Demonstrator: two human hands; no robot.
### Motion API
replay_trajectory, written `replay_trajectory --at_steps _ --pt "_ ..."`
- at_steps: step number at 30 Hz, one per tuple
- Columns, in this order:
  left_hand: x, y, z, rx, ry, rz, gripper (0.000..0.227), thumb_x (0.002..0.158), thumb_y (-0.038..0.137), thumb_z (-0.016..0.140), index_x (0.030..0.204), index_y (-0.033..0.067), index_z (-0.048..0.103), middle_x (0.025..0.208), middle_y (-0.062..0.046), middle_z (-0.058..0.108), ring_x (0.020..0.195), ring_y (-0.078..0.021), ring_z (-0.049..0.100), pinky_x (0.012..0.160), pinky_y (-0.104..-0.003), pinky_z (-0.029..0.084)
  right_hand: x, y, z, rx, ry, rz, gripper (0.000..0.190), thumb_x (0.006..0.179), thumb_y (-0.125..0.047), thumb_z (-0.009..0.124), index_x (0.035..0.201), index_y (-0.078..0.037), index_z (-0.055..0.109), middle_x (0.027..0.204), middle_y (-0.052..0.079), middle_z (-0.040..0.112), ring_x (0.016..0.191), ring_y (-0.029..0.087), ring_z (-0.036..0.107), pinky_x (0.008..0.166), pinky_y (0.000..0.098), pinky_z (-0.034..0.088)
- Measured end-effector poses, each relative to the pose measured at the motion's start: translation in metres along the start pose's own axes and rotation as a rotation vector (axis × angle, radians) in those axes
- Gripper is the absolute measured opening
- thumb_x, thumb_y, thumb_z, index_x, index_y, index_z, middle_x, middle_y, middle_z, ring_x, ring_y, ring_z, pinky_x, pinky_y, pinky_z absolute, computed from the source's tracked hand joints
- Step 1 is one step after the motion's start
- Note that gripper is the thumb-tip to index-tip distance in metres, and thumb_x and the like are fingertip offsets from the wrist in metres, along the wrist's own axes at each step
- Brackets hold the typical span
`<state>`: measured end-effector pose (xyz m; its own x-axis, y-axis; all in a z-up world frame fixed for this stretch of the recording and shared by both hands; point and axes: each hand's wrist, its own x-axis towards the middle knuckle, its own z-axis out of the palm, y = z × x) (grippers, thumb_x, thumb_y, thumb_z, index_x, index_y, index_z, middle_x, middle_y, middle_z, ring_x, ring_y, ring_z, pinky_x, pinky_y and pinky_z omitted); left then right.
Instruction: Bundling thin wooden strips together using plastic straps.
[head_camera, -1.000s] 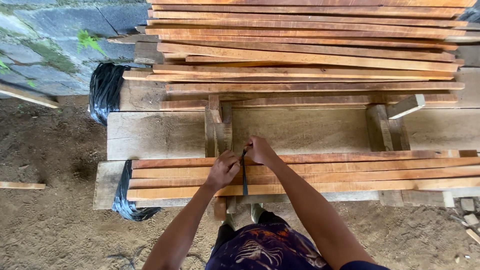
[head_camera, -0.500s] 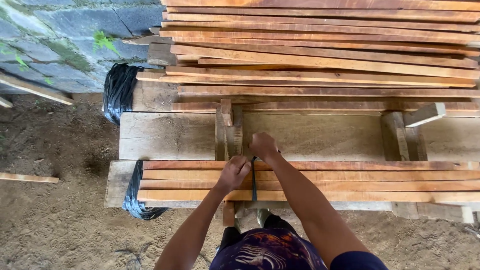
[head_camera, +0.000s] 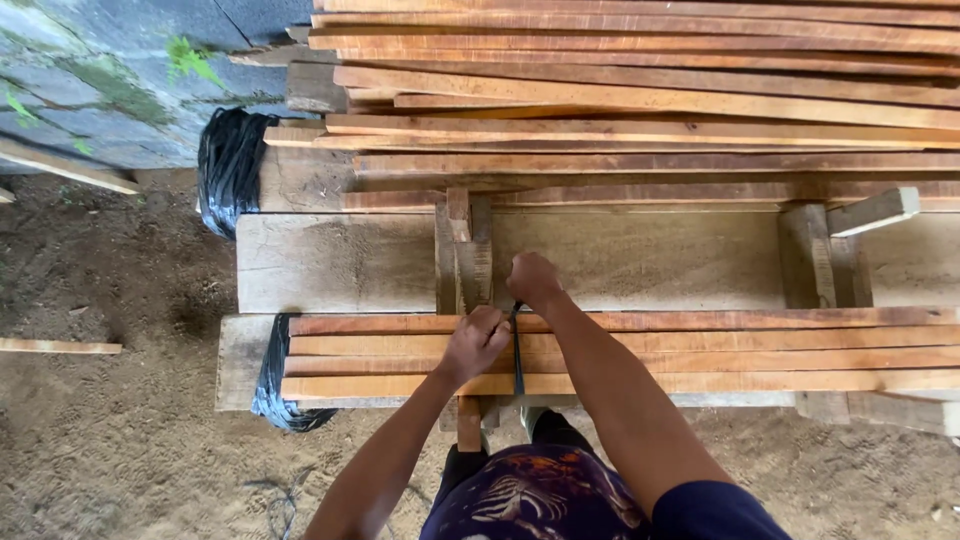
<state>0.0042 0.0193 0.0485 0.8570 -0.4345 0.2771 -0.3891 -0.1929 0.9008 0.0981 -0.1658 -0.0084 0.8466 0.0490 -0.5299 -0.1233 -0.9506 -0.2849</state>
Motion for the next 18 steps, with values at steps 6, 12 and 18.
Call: replay_trajectory --at_steps 6,12,18 --pt "-0.006 -0.011 -0.001 -0.053 0.039 0.026 0.036 0.1 0.015 0.061 0.066 0.0118 0.049 0.057 -0.011 0.045 0.054 -0.0353 0.052 0.059 -0.038 0.049 -0.014 -0.017 -0.014 -0.048 0.079 0.048 0.028 0.094 -0.022 0.052 0.096 -0.006 0.074 0.088 0.015 0.075 0.094 0.037 0.076 0.086 0.0544 0.062" --pt "0.003 0.052 -0.023 -0.1 0.118 -0.123 0.027 0.105 0.007 0.037 0.113 0.0048 0.062 0.095 -0.019 0.057 0.076 -0.036 0.059 0.074 -0.052 0.052 -0.05 0.009 0.004 -0.111 0.565 -0.075 0.035 0.097 -0.034 0.054 0.093 -0.003 0.069 0.094 0.02 0.071 0.104 0.042 0.07 0.091 0.0545 0.054" --pt "-0.032 -0.067 -0.023 0.835 0.173 0.15 0.016 0.102 0.019 0.05 0.093 0.014 0.061 0.079 -0.004 0.057 0.082 -0.024 0.063 0.078 -0.037 0.049 -0.116 0.008 0.022 -0.172 1.028 -0.161 0.036 0.098 -0.034 0.058 0.071 -0.013 0.07 0.069 0.009 0.069 0.076 0.03 0.074 0.068 0.0419 0.059"
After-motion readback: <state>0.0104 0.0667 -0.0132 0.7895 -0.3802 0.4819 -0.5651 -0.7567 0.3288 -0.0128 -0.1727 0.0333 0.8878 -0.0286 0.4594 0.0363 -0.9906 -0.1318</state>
